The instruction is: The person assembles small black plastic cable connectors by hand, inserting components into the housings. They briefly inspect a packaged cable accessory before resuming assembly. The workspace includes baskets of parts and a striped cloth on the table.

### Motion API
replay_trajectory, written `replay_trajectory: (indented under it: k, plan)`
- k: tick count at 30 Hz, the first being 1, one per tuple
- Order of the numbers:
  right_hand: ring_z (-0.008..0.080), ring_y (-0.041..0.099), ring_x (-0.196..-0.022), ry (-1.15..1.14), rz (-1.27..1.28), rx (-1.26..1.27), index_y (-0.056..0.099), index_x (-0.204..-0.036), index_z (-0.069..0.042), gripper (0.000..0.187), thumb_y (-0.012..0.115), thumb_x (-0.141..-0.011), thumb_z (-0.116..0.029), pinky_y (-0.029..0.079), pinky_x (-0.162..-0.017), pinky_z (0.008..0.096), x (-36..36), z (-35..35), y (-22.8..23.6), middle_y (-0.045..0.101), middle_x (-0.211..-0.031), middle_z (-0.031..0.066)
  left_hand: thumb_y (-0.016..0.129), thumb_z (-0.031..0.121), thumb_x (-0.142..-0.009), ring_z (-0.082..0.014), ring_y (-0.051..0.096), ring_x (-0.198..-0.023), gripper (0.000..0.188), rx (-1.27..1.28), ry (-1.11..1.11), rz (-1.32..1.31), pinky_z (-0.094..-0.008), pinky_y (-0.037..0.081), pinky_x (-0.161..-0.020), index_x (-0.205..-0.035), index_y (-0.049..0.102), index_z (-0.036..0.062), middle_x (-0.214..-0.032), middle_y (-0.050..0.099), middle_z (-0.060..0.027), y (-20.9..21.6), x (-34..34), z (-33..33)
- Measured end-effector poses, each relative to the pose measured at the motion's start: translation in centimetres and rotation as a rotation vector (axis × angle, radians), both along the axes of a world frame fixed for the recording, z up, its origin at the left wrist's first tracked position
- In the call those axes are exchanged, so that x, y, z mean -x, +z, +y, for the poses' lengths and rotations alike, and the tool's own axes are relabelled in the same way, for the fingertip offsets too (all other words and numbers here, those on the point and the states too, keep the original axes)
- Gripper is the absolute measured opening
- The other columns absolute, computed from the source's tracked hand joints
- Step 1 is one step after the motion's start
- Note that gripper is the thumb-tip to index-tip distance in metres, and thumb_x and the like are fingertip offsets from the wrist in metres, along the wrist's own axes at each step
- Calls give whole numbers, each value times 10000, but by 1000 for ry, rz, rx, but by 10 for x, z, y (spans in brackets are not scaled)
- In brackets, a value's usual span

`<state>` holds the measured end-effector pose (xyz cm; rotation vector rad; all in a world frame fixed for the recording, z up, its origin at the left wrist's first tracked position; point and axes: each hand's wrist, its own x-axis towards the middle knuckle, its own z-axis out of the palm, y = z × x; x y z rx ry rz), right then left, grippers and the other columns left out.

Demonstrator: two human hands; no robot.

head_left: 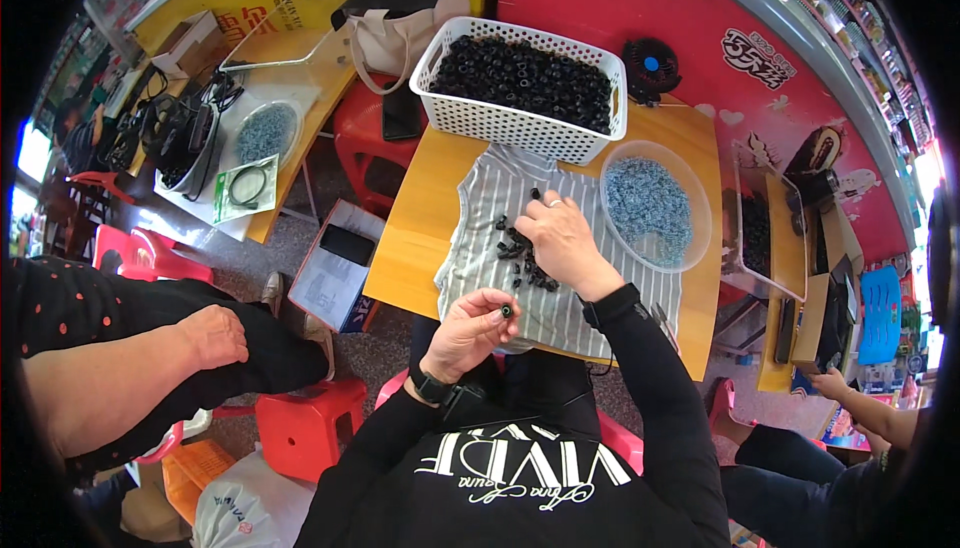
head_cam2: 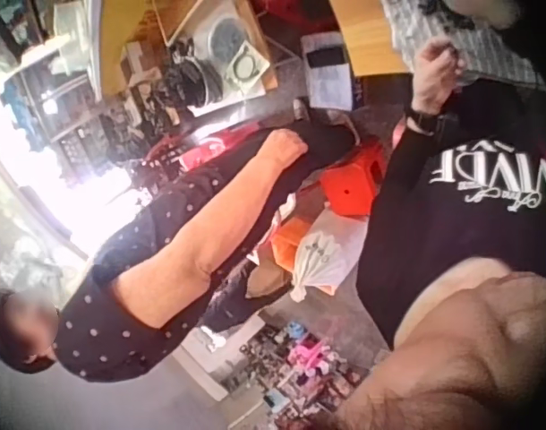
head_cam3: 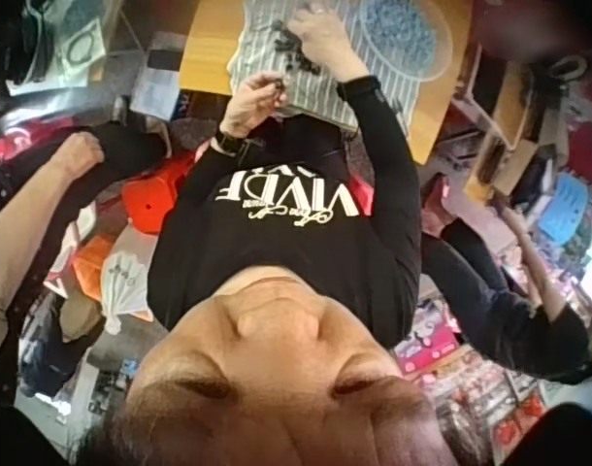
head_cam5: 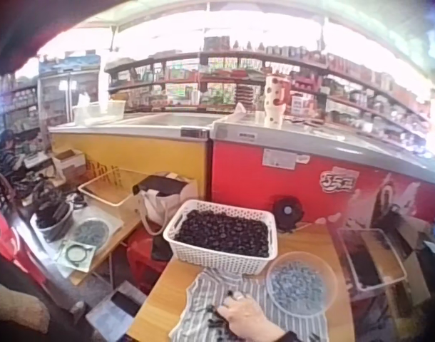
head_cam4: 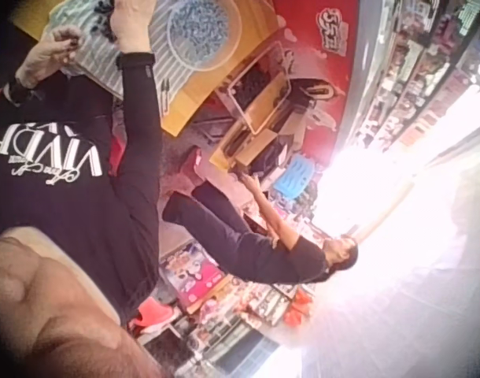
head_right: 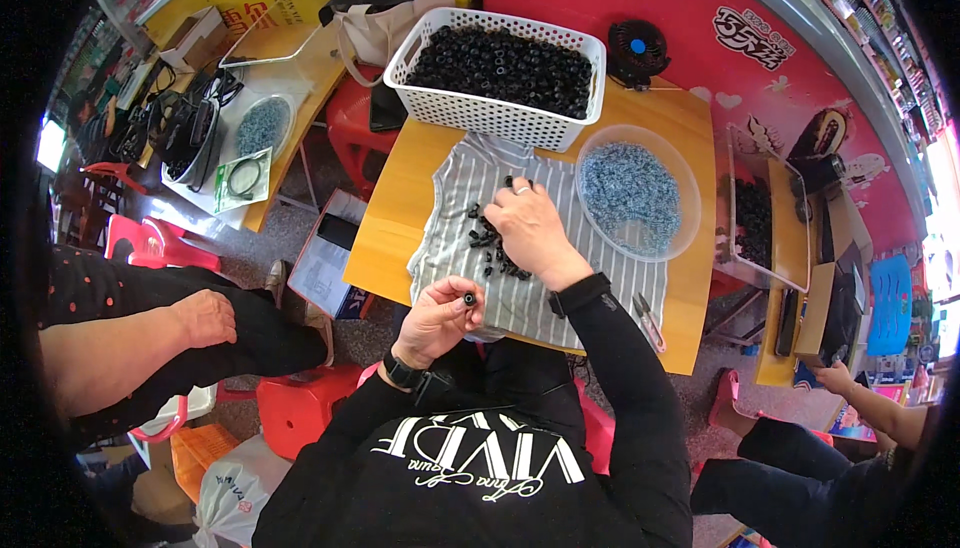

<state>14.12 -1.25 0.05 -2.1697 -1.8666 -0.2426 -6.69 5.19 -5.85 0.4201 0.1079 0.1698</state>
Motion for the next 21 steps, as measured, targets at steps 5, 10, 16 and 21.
replay_trajectory:
  k: [5, 10, 16, 21]
  plan:
    - [284, 540, -904, 27, 174, -52, 674, -840, -108, 136, 616, -728, -57, 425, -748, 417, 16, -22, 10, 569, -866, 55, 642, 54, -929, -193, 646, -851, 206, 15, 6, -42, -280, 516, -725, -1132, 629, 23, -1037, 668, -111, -4, -1, 0]
    - [275, 518, -951, 57, 86, 39, 667, -767, -111, 67, 617, -725, -128, 413, -768, 395, 41, -39, 7, 551, -951, 82, 654, 65, -917, -209, 627, -843, 220, 30, 18, -9, -293, 518, -732, -1122, 611, -3, -1030, 640, -124, -2, 0, -1]
    - [259, 516, -998, 71, 8, -3, 633, -751, -100, 77, 618, -719, -168, 396, -789, 377, 49, -43, 8, 533, -958, 81, 640, 67, -930, -200, 623, -845, 213, -5, 11, -2, -300, 515, -748, -1129, 607, -2, -1032, 633, -112, 0, -2, -1]
    - [297, 558, -911, -15, 396, -169, 599, -803, -58, 93, 653, -735, -91, 424, -760, 410, 56, -62, 8, 565, -901, 112, 616, 31, -938, -193, 637, -867, 192, 3, -1, 15, -298, 520, -785, -1128, 620, 4, -1035, 664, -112, 2, -3, -3]
